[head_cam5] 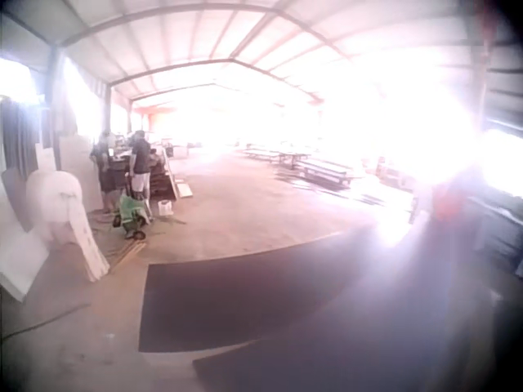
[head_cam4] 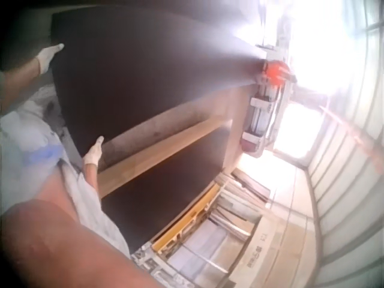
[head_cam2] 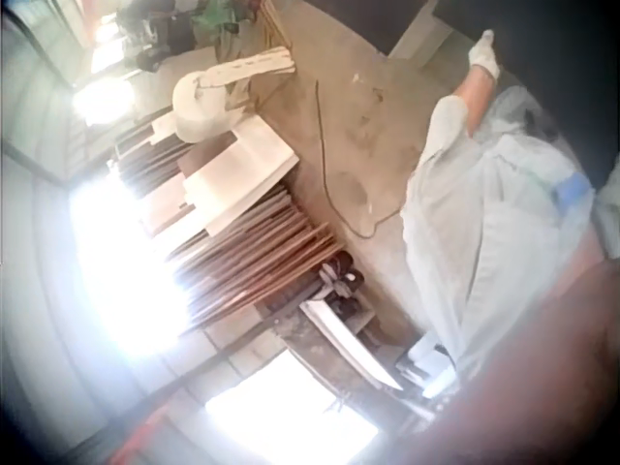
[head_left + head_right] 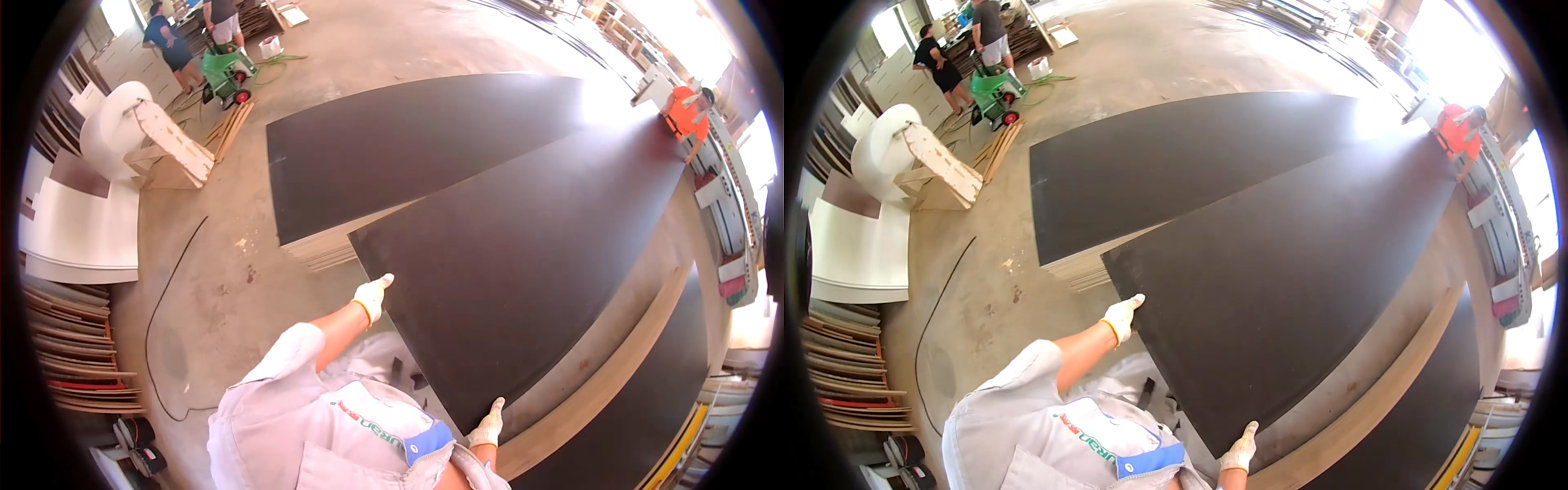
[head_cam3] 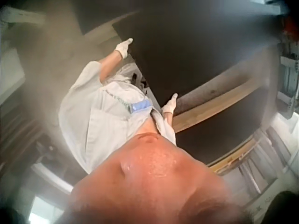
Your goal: The person, with another individual, carries a large wooden board to a cutting machine, positions it for a cut, activates the machine using a touch-screen interface, and then removes the cut piece and the remaining board.
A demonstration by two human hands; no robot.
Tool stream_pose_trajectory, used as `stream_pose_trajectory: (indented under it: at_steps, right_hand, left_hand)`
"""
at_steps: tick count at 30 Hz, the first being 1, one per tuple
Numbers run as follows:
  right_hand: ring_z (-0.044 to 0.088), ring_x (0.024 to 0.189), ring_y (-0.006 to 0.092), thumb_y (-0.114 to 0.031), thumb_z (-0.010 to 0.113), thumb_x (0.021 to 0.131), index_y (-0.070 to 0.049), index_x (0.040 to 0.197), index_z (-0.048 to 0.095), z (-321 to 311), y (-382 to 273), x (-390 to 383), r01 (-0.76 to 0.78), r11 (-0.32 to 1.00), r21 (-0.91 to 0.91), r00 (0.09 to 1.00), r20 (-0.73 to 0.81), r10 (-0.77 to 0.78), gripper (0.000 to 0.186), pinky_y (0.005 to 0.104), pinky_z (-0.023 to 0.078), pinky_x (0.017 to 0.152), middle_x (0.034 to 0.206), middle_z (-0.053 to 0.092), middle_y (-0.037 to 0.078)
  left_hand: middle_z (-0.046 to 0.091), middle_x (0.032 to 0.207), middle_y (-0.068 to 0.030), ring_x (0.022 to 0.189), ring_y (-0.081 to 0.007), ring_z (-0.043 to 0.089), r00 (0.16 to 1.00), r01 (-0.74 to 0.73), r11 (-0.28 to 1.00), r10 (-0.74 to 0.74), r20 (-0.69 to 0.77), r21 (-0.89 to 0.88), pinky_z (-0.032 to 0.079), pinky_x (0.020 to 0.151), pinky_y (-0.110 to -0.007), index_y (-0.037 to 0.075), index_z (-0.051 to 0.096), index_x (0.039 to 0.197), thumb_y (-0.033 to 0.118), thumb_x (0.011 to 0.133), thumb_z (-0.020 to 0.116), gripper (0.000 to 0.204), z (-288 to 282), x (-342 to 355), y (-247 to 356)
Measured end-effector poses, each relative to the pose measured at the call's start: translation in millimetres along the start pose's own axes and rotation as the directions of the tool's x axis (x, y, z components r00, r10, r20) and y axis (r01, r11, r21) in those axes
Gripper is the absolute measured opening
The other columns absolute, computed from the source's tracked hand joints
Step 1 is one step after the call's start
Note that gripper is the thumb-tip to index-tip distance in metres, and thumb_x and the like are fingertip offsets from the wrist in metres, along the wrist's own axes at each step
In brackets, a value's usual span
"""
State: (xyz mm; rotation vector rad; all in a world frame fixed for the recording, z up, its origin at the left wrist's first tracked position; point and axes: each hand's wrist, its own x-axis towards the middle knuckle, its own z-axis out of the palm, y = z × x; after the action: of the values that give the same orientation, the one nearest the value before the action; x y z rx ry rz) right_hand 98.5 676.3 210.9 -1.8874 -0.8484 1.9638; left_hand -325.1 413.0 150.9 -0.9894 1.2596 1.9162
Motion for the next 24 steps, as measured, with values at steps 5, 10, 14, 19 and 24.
stream_pose_trajectory:
  at_steps: [5,10,14,19,24]
  right_hand:
    - [0.072,0.137,0.0377,-0.059,0.065,0.119,0.007,0.161,0.062,138.6,95.2,-34.3,0.002,0.999,-0.037,0.995,0.105,0.002,0.078,0.0499,0.059,0.119,0.161,0.07,0.018]
    - [0.07,0.14,0.0387,-0.062,0.064,0.119,0.007,0.164,0.059,282.6,255.4,-50.0,-0.104,0.994,0.036,0.987,0.13,0.098,0.083,0.0514,0.057,0.123,0.165,0.067,0.018]
    - [0.065,0.149,0.0383,-0.066,0.064,0.117,0.006,0.168,0.055,427.6,318.7,-30.8,-0.056,0.996,0.072,0.991,0.129,0.047,0.089,0.0538,0.052,0.129,0.171,0.062,0.017]
    - [0.067,0.146,0.0385,-0.064,0.069,0.115,0.006,0.167,0.054,633.9,391.8,-83.0,-0.146,0.988,0.04,0.987,0.07,0.143,0.088,0.0558,0.056,0.126,0.168,0.063,0.017]
    - [0.073,0.132,0.0354,-0.064,0.075,0.112,0.009,0.157,0.061,743.4,430.4,-89.4,-0.09,0.995,-0.041,0.992,0.083,0.093,0.086,0.0519,0.062,0.117,0.155,0.07,0.019]
  left_hand:
    - [0.066,0.168,-0.0223,0.155,-0.035,0.061,0.989,-0.026,0.997,0.036,-0.146,0.074,0.047,0.128,-0.056,-0.001,0.069,0.159,0.048,0.103,0.091,0.077,-135.7,122.4,93.4]
    - [0.078,0.136,-0.0226,0.118,-0.0372,0.075,0.989,0.063,0.991,-0.046,-0.144,0.114,0.064,0.096,-0.061,-0.002,0.075,0.144,0.04,0.109,0.084,0.055,-285.8,136.2,194.7]
    - [0.081,0.123,-0.0227,0.124,-0.0411,0.076,0.936,-0.28,0.425,0.319,0.147,0.861,0.062,0.107,-0.052,0.003,0.074,0.135,0.046,0.11,0.075,0.05,-273.4,147.4,412.1]
    - [0.071,0.15,-0.0224,0.144,-0.0417,0.068,0.586,-0.37,-0.056,0.76,0.279,0.927,0.054,0.124,-0.049,0.003,0.067,0.147,0.05,0.104,0.081,0.065,-331.0,285.8,656.5]
    - [0.049,0.182,-0.0226,0.168,-0.0379,0.046,0.676,-0.083,-0.451,0.63,0.383,0.889,0.043,0.136,-0.047,0.001,0.046,0.176,0.069,0.099,0.078,0.108,-317.6,424.0,845.6]
